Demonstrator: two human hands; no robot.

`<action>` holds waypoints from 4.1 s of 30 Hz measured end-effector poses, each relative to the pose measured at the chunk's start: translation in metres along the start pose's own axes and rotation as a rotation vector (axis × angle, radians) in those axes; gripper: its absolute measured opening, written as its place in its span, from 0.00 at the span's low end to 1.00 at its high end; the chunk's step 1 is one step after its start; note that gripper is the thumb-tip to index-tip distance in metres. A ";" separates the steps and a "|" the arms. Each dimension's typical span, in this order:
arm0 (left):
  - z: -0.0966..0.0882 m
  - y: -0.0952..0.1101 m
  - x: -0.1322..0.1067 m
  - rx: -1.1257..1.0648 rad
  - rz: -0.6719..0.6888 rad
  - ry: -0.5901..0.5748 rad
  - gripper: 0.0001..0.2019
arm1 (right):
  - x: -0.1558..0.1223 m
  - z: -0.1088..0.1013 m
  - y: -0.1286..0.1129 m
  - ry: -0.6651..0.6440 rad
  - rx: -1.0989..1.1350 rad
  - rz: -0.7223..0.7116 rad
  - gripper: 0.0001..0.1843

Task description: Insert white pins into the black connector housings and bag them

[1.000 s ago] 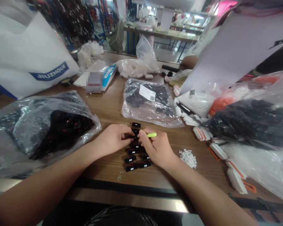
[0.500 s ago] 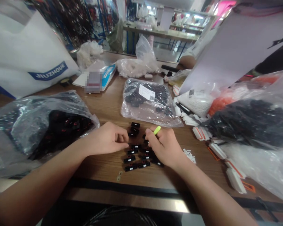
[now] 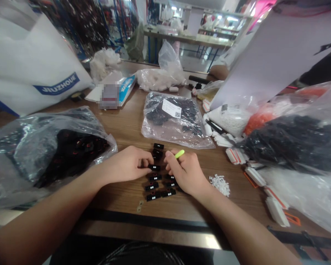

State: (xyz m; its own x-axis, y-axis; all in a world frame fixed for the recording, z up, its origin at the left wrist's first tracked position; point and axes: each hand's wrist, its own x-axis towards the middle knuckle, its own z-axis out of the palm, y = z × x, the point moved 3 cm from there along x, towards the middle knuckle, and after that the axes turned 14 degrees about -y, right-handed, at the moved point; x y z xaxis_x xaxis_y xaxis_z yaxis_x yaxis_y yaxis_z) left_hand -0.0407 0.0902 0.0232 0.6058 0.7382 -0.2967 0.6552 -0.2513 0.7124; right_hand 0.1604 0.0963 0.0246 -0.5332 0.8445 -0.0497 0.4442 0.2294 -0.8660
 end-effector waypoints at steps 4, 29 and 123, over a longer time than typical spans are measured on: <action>0.001 -0.001 0.002 -0.008 -0.020 0.023 0.03 | 0.000 -0.003 0.000 0.096 0.008 -0.016 0.22; 0.006 0.000 0.004 0.041 -0.001 0.105 0.02 | -0.001 0.009 -0.002 0.077 0.122 -0.112 0.20; 0.008 0.009 0.000 0.009 0.003 0.015 0.09 | -0.008 0.002 -0.011 0.017 0.000 -0.082 0.20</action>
State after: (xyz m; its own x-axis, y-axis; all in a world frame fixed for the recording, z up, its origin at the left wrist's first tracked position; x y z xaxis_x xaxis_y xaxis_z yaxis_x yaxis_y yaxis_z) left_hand -0.0310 0.0832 0.0243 0.6008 0.7469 -0.2850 0.6577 -0.2591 0.7074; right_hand 0.1584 0.0857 0.0338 -0.5553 0.8311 0.0302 0.3994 0.2984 -0.8668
